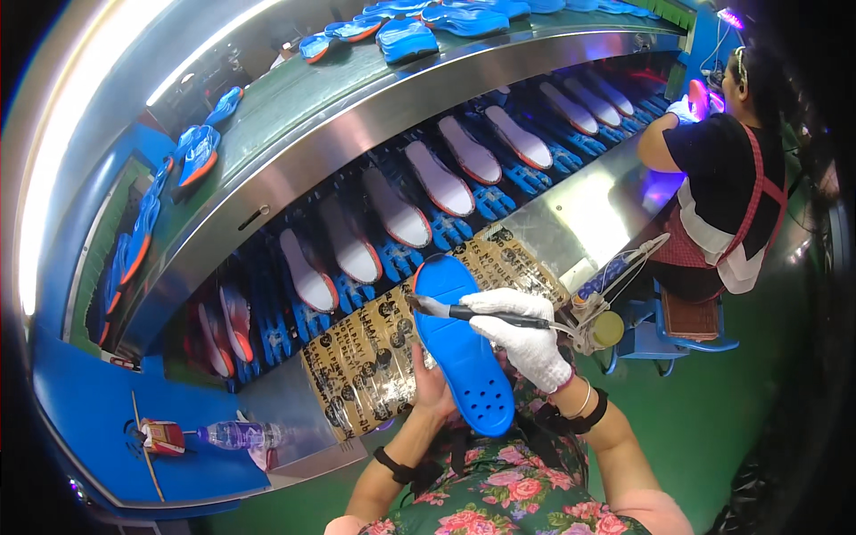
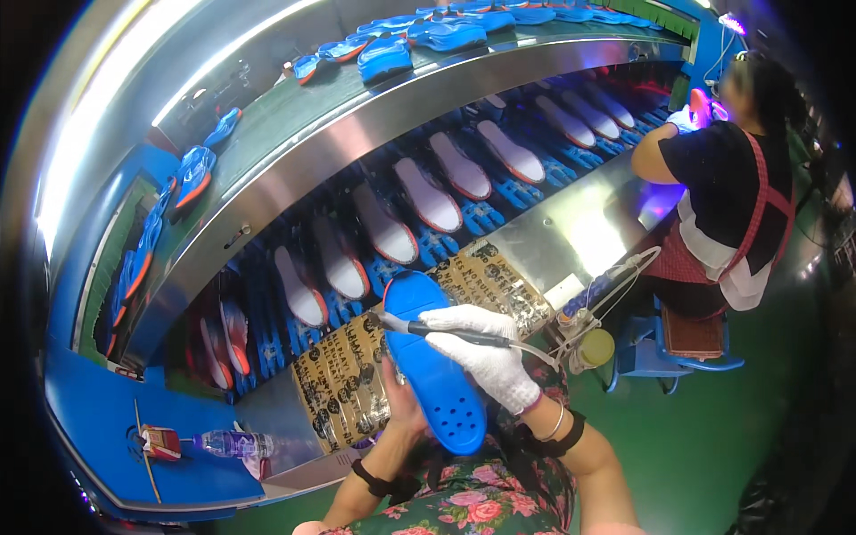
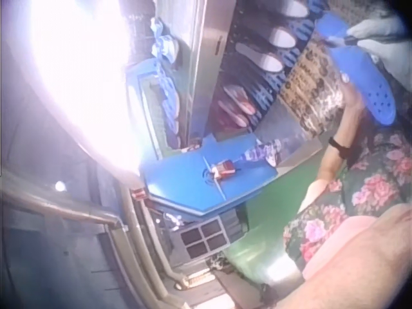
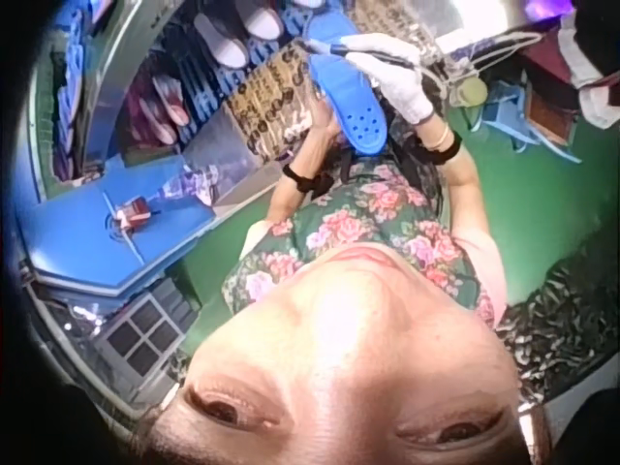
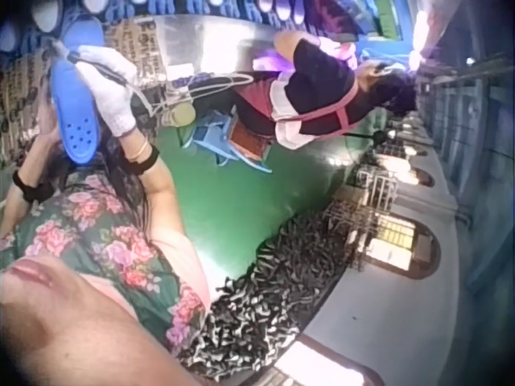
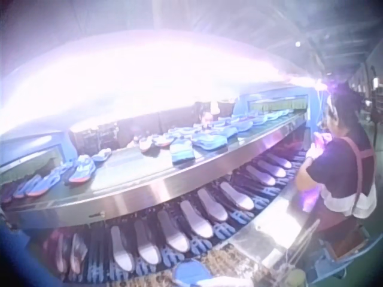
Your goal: Applying glue or adhesive to the underside of blue shoe soles using a brush at a factory assembly line.
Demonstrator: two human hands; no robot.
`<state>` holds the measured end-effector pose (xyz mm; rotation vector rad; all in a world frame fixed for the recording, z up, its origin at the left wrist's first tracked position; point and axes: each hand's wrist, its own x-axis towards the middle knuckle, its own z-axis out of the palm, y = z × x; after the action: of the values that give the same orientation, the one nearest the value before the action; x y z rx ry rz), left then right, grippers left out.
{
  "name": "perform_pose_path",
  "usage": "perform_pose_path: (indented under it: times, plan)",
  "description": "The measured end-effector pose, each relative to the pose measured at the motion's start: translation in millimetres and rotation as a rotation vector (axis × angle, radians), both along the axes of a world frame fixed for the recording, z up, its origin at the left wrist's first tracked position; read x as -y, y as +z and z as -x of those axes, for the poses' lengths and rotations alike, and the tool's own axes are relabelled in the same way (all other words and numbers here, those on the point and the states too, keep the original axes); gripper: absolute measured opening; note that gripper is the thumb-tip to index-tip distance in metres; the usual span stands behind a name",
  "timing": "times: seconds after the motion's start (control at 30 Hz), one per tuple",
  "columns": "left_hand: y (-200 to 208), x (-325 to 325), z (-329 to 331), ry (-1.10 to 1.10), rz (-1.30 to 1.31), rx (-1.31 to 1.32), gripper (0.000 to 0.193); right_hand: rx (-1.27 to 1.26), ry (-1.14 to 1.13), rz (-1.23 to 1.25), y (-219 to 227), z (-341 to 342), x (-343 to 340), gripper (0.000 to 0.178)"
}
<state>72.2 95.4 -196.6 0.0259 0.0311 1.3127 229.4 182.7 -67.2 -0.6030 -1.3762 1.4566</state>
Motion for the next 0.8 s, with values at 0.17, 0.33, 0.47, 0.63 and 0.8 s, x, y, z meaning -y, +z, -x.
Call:
perform_pose_path:
  times: [0.17,0.33,0.47,0.63,0.8]
  plan:
    - [39,-9,-16,0.124,0.017,-0.231,0.106,0.119,-0.009,-0.036,4,-7,8,0.021]
    - [52,-6,-21,0.265,0.225,-0.513,0.087,0.126,-0.113,-0.281,5,-1,5,0.020]
    - [58,-16,-26,0.312,0.213,-0.627,0.096,0.116,-0.244,-0.617,3,6,-15,0.019]
    - [31,-23,-18,0.199,-0.289,-0.013,0.095,0.226,-0.306,-0.834,22,8,-25,0.025]
    - [53,-19,-40,0.459,0.240,-0.727,0.090,0.388,-0.210,-0.999,24,5,-4,0.030]
